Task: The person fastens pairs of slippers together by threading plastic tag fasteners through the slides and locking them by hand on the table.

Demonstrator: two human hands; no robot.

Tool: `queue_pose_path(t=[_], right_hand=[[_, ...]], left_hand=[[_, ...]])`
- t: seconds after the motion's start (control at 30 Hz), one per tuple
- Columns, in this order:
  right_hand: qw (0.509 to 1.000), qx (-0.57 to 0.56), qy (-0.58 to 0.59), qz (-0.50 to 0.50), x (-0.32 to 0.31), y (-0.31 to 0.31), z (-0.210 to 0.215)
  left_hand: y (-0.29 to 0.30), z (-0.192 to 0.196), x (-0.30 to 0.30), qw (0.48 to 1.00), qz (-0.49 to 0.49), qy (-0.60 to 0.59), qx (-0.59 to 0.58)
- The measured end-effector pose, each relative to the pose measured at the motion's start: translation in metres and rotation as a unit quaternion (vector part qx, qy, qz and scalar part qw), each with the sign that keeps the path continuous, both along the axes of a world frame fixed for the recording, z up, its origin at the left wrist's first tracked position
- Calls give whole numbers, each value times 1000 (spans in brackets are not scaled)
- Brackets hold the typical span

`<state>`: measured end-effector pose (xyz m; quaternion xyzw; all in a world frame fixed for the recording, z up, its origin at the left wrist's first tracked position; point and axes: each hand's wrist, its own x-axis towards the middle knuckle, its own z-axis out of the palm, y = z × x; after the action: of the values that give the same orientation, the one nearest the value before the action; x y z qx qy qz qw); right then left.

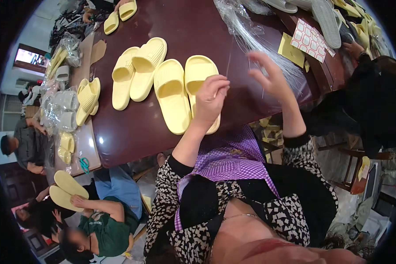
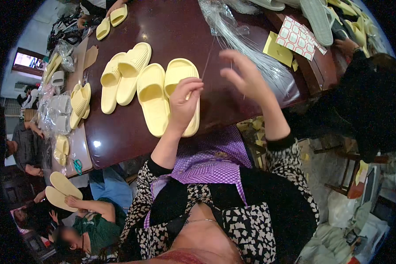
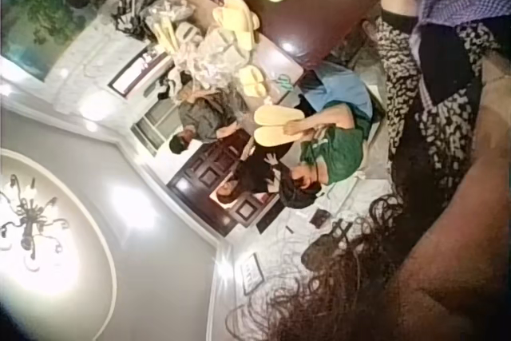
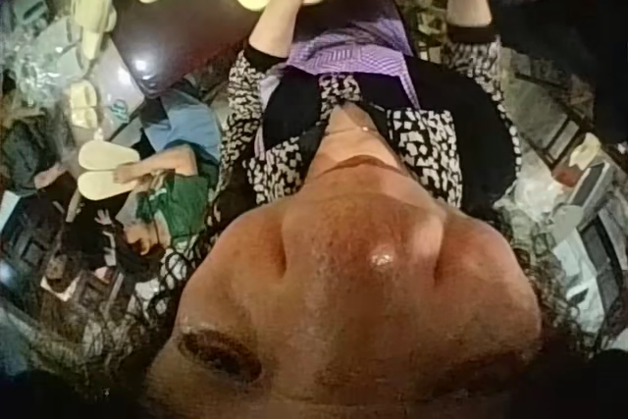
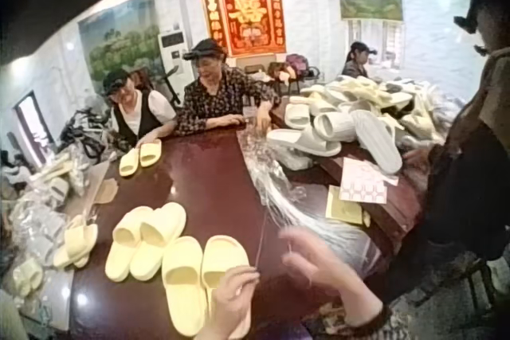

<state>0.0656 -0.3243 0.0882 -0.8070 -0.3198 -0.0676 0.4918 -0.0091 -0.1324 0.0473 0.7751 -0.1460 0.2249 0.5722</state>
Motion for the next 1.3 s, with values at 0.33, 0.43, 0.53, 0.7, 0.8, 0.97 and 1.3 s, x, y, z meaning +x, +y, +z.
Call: queue_pose_path(t=[0.33,0.43,0.53,0.7,0.8,0.97,1.3], right_hand=[[890,-372,-192,-181,154,28,-108],[919,-303,-176,-181,143,59,-91],[916,-293,-208,-182,136,44,-99],[890,-393,-167,-159,167,8,-130],[875,-422,-182,-152,179,4,-140],[869,-425,-188,-170,178,11,-133],[878,-438,-128,-147,153,12,-89]], left_hand=[[28,15,3,949,16,110,-296],[64,20,-22,936,101,83,-326],[87,11,-38,917,135,55,-372],[118,9,-68,861,122,1,-494],[131,19,-90,820,119,-17,-559],[142,35,-110,830,171,-42,-529],[140,40,-112,832,137,-13,-538]])
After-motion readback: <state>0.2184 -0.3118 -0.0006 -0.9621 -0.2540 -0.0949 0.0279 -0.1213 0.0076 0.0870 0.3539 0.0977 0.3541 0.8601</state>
